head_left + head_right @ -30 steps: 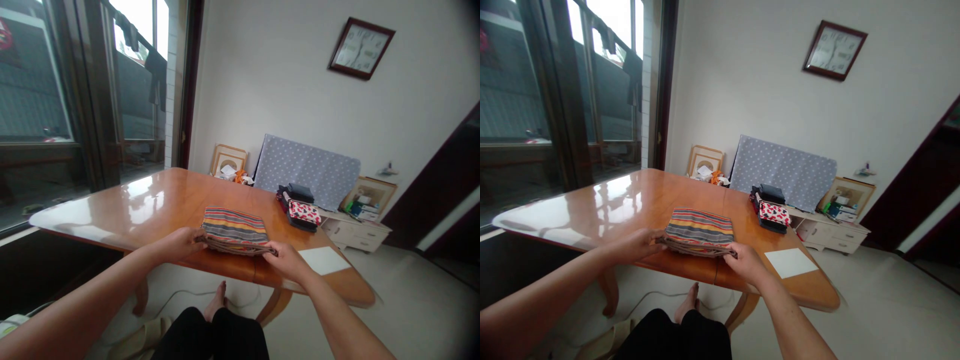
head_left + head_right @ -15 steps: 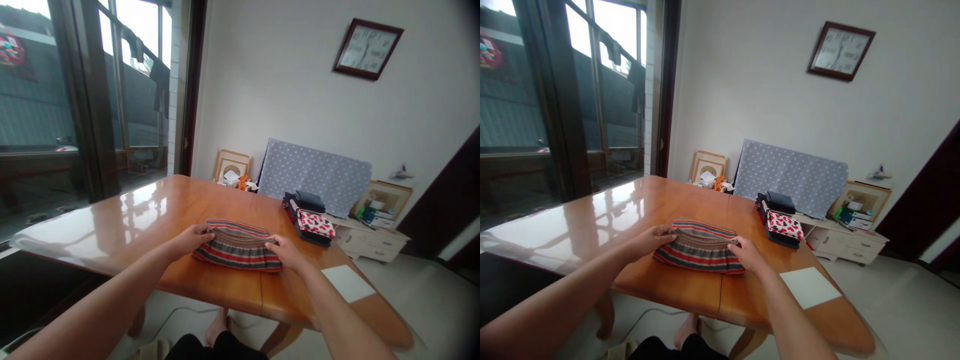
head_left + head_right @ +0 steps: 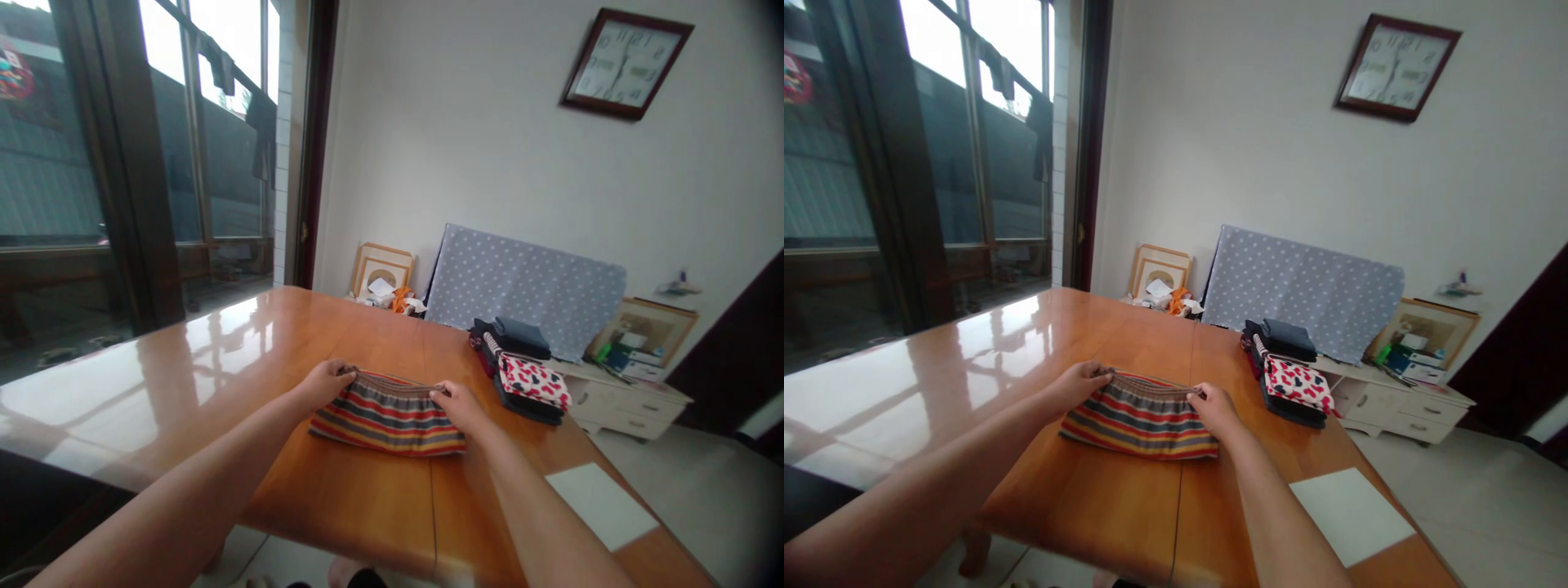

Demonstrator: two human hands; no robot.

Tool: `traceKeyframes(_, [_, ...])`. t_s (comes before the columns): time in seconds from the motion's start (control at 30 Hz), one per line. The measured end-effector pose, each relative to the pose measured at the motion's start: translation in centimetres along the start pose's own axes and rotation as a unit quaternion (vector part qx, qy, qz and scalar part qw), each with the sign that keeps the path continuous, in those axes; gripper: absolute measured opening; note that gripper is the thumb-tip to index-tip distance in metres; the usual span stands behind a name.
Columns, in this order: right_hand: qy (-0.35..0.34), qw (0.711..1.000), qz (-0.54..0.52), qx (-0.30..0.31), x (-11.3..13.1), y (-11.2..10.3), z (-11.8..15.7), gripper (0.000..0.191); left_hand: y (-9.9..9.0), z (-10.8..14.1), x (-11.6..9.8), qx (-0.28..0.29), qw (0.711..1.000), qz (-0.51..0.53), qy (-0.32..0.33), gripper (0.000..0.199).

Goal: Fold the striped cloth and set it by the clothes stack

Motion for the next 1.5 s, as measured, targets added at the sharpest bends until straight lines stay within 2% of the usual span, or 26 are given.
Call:
traceKeyframes(0.13, [0.008, 0.999, 0.033, -0.025, -0.8, 0.5, -1.8, 0.028, 0.3, -2.3, 0.7, -0.021, 0.997, -0.069, 0.007, 0.030])
traceKeyframes(0.27, [0.019, 0.996, 0.073, -0.049, -1.5, 1.2, -2.6, 0.027, 0.6, -3.3, 1.8, -0.035, 0.993, -0.113, -0.008, 0.028])
traceKeyframes(0.43, [0.038, 0.990, 0.123, -0.057, -2.5, 2.3, -2.6, 0.025, 0.9, -2.9, 2.7, -0.039, 0.985, -0.164, -0.035, 0.027])
traceKeyframes(0.67, [0.054, 0.991, 0.112, -0.053, -3.0, 2.1, -2.4, 0.032, 1.1, -2.4, 1.4, -0.054, 0.967, -0.245, -0.046, 0.038])
traceKeyframes(0.9, [0.085, 0.985, 0.141, -0.044, -2.8, 2.2, -2.1, 0.034, 1.5, -2.8, 1.8, -0.047, 0.954, -0.291, -0.053, 0.038])
traceKeyframes(1.0, [0.097, 0.984, 0.143, -0.037, -2.9, 2.1, -2.0, 0.033, 1.2, -2.5, 0.1, -0.088, 0.942, -0.324, -0.009, 0.037])
traceKeyframes(1.07, [0.101, 0.984, 0.144, -0.038, -2.8, 2.0, -2.0, 0.033, 1.8, -1.8, -2.3, -0.113, 0.927, -0.349, 0.074, 0.036])
traceKeyframes(1.1, [0.103, 0.983, 0.145, -0.039, -2.7, 1.9, -2.0, 0.033, 2.7, -1.4, -3.5, -0.099, 0.923, -0.351, 0.123, 0.034])
traceKeyframes(1.17, [0.106, 0.983, 0.145, -0.039, -2.6, 1.8, -1.8, 0.034, 5.4, -0.2, -5.3, -0.008, 0.917, -0.334, 0.217, 0.032])
traceKeyframes(1.23, [0.107, 0.983, 0.142, -0.041, -2.5, 1.7, -1.7, 0.034, 8.2, 1.2, -6.0, 0.094, 0.899, -0.319, 0.283, 0.035])
traceKeyframes(1.27, [0.106, 0.984, 0.140, -0.042, -2.5, 1.7, -1.7, 0.034, 9.2, 1.8, -5.9, 0.125, 0.890, -0.320, 0.301, 0.037])
traceKeyframes(1.37, [0.100, 0.985, 0.133, -0.049, -2.7, 1.7, -1.7, 0.035, 10.7, 2.2, -4.6, 0.147, 0.880, -0.338, 0.300, 0.042])
traceKeyframes(1.5, [0.088, 0.988, 0.117, -0.045, -3.4, 2.0, -2.2, 0.037, 10.8, 1.8, -2.8, 0.142, 0.887, -0.351, 0.266, 0.052])
Point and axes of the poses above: each hand's wrist, its own z-axis away from the middle knuckle, its own y-axis out of the palm, x = y × z, the point moved 7 cm from there along -z, towards the middle knuckle, and after that the axes turned 10 degrees about z, right-handed, at the moved point
